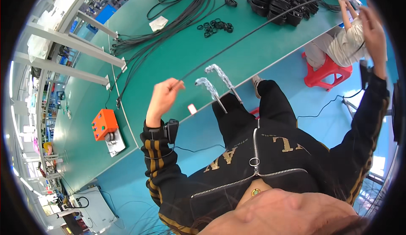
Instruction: Manual assembly of black electronic cable connectors at a production workbench.
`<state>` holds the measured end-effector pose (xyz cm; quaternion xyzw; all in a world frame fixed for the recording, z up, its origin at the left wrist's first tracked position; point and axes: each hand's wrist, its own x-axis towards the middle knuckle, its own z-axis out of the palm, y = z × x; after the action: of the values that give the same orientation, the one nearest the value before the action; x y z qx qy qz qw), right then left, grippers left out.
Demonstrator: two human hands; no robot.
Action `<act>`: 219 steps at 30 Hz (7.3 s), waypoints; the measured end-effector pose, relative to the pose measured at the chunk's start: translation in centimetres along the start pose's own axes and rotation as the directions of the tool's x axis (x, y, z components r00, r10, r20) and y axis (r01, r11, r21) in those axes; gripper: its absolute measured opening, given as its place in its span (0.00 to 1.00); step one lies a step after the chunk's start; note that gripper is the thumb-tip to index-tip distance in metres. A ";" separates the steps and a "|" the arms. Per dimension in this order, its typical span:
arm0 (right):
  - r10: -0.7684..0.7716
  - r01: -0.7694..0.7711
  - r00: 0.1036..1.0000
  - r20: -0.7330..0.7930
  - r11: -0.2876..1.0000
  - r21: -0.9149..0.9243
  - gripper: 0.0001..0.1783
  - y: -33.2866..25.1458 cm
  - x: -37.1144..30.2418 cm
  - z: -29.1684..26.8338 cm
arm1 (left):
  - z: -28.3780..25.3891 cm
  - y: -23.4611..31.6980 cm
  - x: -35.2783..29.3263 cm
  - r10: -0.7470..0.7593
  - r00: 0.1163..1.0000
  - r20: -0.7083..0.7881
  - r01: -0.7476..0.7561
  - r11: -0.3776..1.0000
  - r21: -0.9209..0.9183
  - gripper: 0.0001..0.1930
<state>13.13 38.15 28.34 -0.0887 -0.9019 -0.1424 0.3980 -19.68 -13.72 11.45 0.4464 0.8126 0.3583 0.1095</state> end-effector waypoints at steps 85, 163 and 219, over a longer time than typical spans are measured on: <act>-0.614 -0.277 0.695 0.374 0.252 0.927 0.06 -24.1 -15.2 10.7 | 20.2 9.5 -0.7 -0.164 0.986 0.003 0.075 0.430 -0.899 0.24; -0.321 -0.305 0.911 0.261 -0.096 0.948 0.23 -24.5 -12.4 18.1 | 21.9 12.3 -0.2 0.033 0.959 0.282 0.277 0.110 -0.955 0.14; -0.529 -0.797 0.525 0.667 -0.031 0.603 0.18 -27.5 -12.4 17.3 | 22.8 10.0 -1.1 -0.226 0.971 0.077 0.163 0.393 -0.905 0.18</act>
<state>1.94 17.25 2.85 0.0509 -0.7391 0.6573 -0.1381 -1.23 -0.10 1.63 0.2083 0.5401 0.7365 0.3499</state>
